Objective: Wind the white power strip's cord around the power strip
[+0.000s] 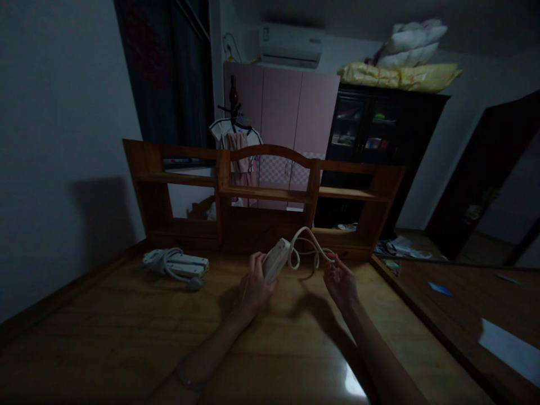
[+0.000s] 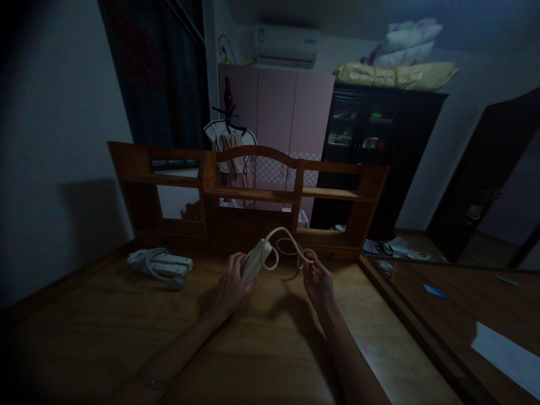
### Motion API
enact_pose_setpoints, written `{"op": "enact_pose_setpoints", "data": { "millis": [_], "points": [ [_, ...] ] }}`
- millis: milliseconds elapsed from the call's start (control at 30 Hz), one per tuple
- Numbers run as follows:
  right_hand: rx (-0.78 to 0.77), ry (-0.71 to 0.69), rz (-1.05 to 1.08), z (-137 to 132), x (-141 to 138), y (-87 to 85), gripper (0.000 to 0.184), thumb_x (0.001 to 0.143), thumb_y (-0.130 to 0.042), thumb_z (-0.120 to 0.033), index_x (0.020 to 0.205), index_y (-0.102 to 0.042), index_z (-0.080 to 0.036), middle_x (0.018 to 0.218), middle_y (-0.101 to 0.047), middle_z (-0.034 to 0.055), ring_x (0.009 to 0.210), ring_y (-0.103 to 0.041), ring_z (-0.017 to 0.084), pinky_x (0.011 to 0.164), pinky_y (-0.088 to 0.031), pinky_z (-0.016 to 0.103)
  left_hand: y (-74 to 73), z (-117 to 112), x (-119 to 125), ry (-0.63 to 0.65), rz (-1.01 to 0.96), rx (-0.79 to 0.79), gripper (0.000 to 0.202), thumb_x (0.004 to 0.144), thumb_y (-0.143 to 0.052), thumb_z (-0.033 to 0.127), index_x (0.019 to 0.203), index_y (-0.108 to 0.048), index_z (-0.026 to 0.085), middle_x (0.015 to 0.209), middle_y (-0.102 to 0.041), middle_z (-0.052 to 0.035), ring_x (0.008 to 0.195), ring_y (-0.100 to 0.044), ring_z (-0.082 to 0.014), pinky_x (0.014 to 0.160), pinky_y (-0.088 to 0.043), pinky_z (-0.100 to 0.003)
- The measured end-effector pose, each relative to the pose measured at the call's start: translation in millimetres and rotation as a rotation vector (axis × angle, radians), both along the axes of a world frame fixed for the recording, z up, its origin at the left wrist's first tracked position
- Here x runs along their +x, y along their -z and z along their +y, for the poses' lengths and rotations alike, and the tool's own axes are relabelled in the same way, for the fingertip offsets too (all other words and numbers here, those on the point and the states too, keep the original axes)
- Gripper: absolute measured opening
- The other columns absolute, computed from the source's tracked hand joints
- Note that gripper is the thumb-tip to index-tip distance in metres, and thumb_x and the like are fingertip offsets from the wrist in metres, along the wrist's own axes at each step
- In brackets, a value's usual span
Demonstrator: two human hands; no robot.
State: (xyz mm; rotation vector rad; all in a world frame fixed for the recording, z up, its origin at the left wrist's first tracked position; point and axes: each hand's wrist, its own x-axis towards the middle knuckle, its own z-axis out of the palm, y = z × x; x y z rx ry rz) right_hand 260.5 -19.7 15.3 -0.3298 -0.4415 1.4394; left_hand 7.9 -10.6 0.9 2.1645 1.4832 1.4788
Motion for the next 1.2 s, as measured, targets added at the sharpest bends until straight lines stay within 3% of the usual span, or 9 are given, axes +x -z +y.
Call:
{"op": "enact_pose_setpoints", "data": {
  "millis": [367, 600, 833, 1033, 1200],
  "points": [
    [0.017, -0.072, -0.028, 0.5, -4.4, 1.2, 0.019, 0.084, -0.061, -0.019, 0.103, -0.062, -0.015, 0.094, -0.070, 0.0049, 0.081, -0.068, 0.011, 0.072, -0.058, 0.016, -4.5, -2.1, -1.0, 0.004, 0.024, -0.028, 0.062, 0.070, -0.063, 0.023, 0.127, -0.039, 0.024, 0.133, -0.040, -0.0067, 0.109, -0.054, -0.0232, 0.084, -0.049, -0.034],
    [0.036, 0.010, -0.044, 0.8, -10.0, -1.0, 0.022, 0.078, -0.065, -0.011, 0.099, -0.064, -0.015, 0.103, -0.069, 0.0061, 0.100, -0.065, 0.016, 0.084, -0.056, 0.020, -2.5, -1.7, -0.7, 0.016, 0.010, -0.015, 0.063, 0.071, -0.063, 0.025, 0.129, -0.037, 0.024, 0.135, -0.039, -0.0085, 0.110, -0.055, -0.0238, 0.086, -0.049, -0.034],
    [0.070, -0.008, -0.193, -3.7, -17.7, -2.2, 0.032, 0.075, -0.068, -0.012, 0.107, -0.064, -0.011, 0.117, -0.063, 0.0104, 0.114, -0.057, 0.020, 0.092, -0.052, 0.021, 0.0, 0.0, -0.4, 0.001, 0.012, 0.009, 0.064, 0.071, -0.064, 0.026, 0.128, -0.036, 0.025, 0.134, -0.040, -0.0076, 0.110, -0.054, -0.0237, 0.084, -0.050, -0.034],
    [0.075, -0.026, -0.379, -2.3, -21.7, 1.1, 0.032, 0.072, -0.074, -0.017, 0.102, -0.067, -0.010, 0.111, -0.067, 0.0134, 0.107, -0.061, 0.022, 0.087, -0.053, 0.023, -0.6, 0.0, -0.5, 0.013, 0.007, -0.011, 0.061, 0.072, -0.064, 0.028, 0.127, -0.038, 0.024, 0.132, -0.042, -0.0086, 0.107, -0.056, -0.0242, 0.079, -0.051, -0.033],
    [0.107, -0.109, -0.550, -5.2, -26.7, 3.1, 0.038, 0.074, -0.074, -0.023, 0.107, -0.065, -0.008, 0.105, -0.068, 0.0163, 0.097, -0.066, 0.021, 0.084, -0.053, 0.027, -1.0, 0.5, 0.5, 0.012, -0.004, -0.004, 0.059, 0.072, -0.064, 0.029, 0.126, -0.039, 0.024, 0.131, -0.043, -0.0085, 0.108, -0.055, -0.0241, 0.081, -0.050, -0.034]
  ]
}}
